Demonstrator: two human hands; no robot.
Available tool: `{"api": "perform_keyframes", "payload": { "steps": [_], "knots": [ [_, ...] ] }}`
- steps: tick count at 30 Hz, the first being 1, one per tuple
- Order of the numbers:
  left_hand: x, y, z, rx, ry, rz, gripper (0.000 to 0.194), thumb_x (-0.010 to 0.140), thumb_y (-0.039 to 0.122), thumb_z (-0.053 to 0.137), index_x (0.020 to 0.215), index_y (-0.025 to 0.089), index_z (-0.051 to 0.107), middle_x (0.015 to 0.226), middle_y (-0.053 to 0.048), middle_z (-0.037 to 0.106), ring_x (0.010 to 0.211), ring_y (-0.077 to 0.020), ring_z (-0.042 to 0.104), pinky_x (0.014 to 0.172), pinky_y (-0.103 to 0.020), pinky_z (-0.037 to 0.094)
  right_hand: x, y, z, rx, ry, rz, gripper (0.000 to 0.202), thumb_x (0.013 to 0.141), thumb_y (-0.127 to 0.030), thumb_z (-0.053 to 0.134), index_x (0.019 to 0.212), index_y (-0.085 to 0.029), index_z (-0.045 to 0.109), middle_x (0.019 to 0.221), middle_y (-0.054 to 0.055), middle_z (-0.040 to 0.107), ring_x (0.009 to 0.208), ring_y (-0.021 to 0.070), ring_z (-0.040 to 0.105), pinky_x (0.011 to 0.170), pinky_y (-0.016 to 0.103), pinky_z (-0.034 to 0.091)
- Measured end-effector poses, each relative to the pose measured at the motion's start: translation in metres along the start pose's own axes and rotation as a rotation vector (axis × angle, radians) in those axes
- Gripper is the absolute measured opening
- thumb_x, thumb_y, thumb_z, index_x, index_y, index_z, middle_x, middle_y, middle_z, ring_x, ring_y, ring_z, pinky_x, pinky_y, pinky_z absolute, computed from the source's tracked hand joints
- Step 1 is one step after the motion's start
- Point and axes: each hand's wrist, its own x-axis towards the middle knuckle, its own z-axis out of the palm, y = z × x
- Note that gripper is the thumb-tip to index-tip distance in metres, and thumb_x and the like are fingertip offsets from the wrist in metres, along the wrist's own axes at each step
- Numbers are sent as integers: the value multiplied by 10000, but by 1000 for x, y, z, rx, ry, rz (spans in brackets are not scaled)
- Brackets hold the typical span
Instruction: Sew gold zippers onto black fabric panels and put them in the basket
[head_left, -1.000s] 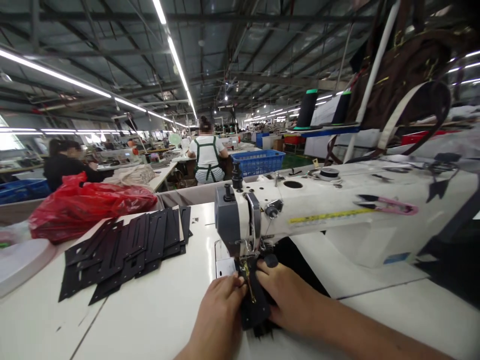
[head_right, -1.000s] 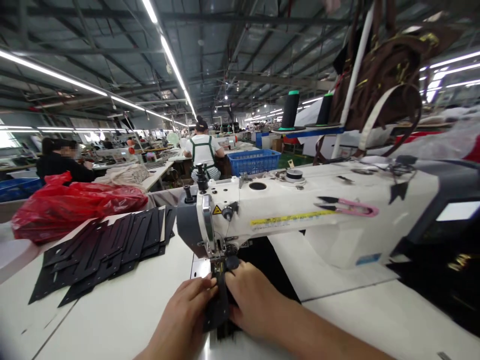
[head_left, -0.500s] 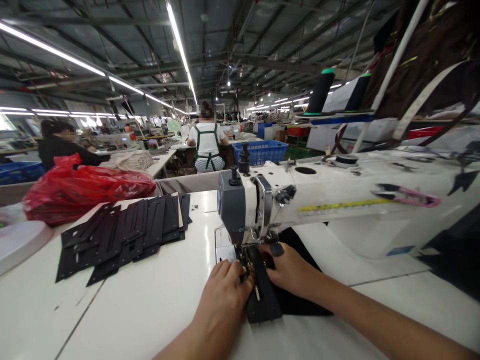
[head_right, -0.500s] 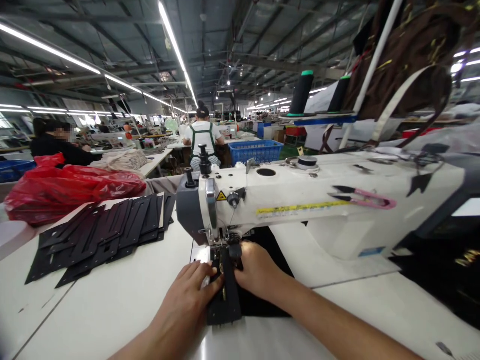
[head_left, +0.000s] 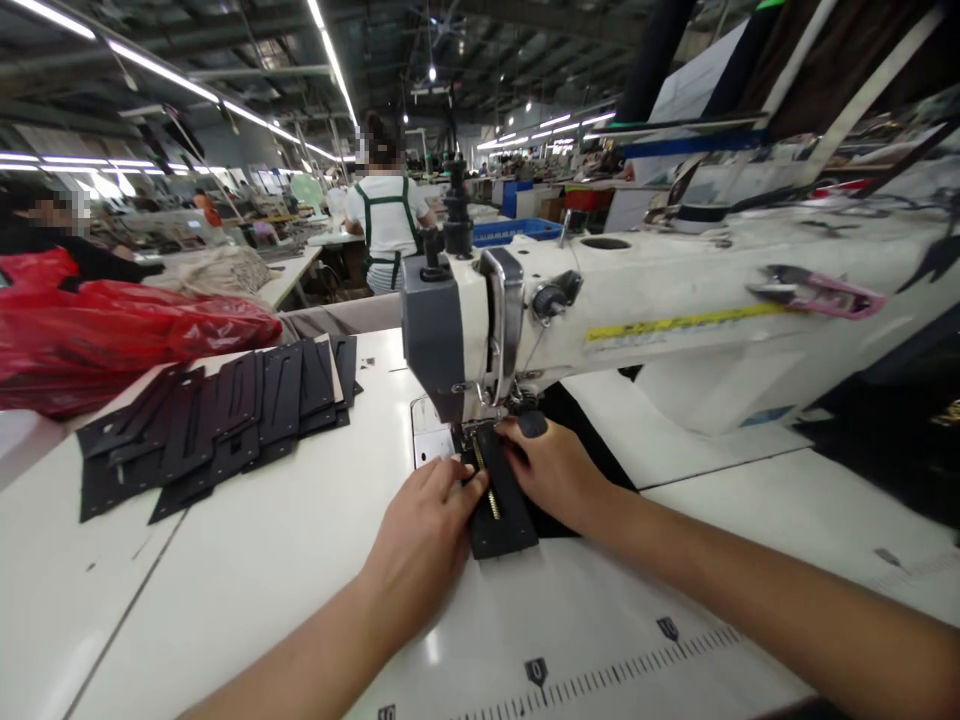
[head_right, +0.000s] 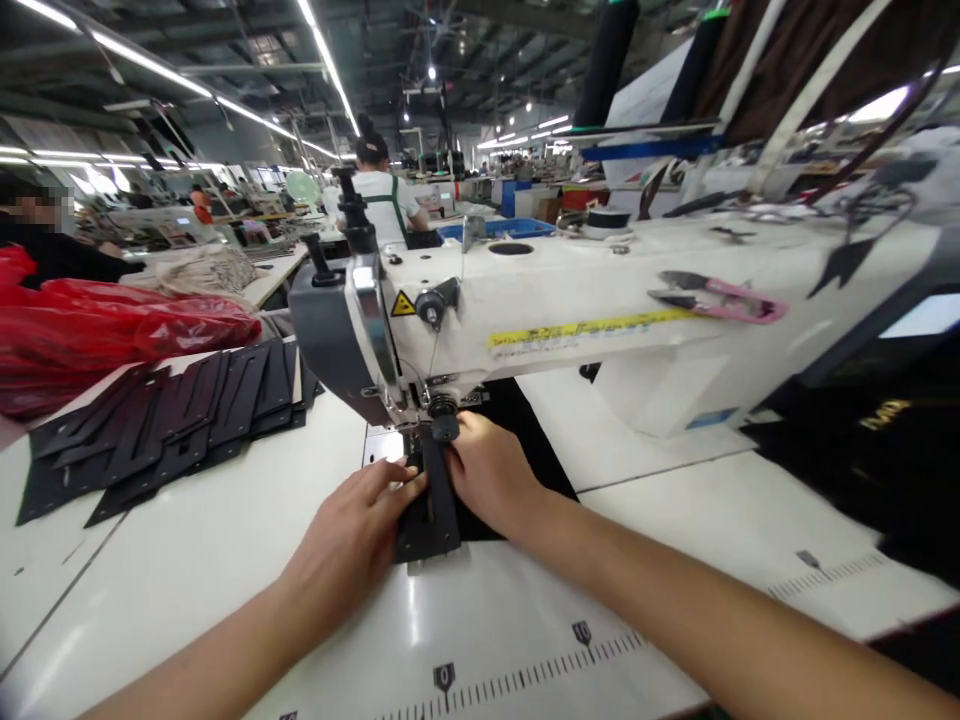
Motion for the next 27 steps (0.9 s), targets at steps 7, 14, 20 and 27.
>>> {"api": "perform_keyframes", "payload": {
  "steps": [7, 14, 20, 27],
  "knots": [
    [-7, -1, -1, 2, 149, 125, 246, 818, 68, 432, 959, 140, 620, 995, -85, 671, 892, -211, 645, 847, -453, 517, -59, -16, -5, 206, 314, -549, 238, 888, -109, 410, 929, -84, 643, 940, 115, 660, 948, 217, 576, 850, 327, 492],
    [-2, 4, 1, 126, 157, 218, 280, 887, 86, 350, 935, 116, 625, 965, -106, 680, 886, -210, 654, 808, -423, 545, -53, -20, 1, 189, 342, -549, 291, 888, -80, 373, 791, -76, 647, 781, 93, 658, 765, 210, 596, 700, 312, 531],
    [3, -1, 1, 173, 140, 228, 300, 909, 94, 317, 919, 123, 615, 964, -100, 677, 883, -204, 654, 810, -416, 545, -47, -17, 3, 195, 335, -558, 278, 881, -72, 379, 761, -84, 629, 756, 77, 641, 713, 186, 568, 674, 287, 508],
    [10, -11, 2, 194, 115, 224, 300, 909, 100, 308, 968, 126, 600, 950, -98, 670, 892, -203, 645, 811, -393, 542, -33, -11, 10, 185, 363, -565, 268, 879, -61, 372, 789, -93, 623, 773, 64, 640, 725, 177, 559, 689, 272, 488]
  ]
}}
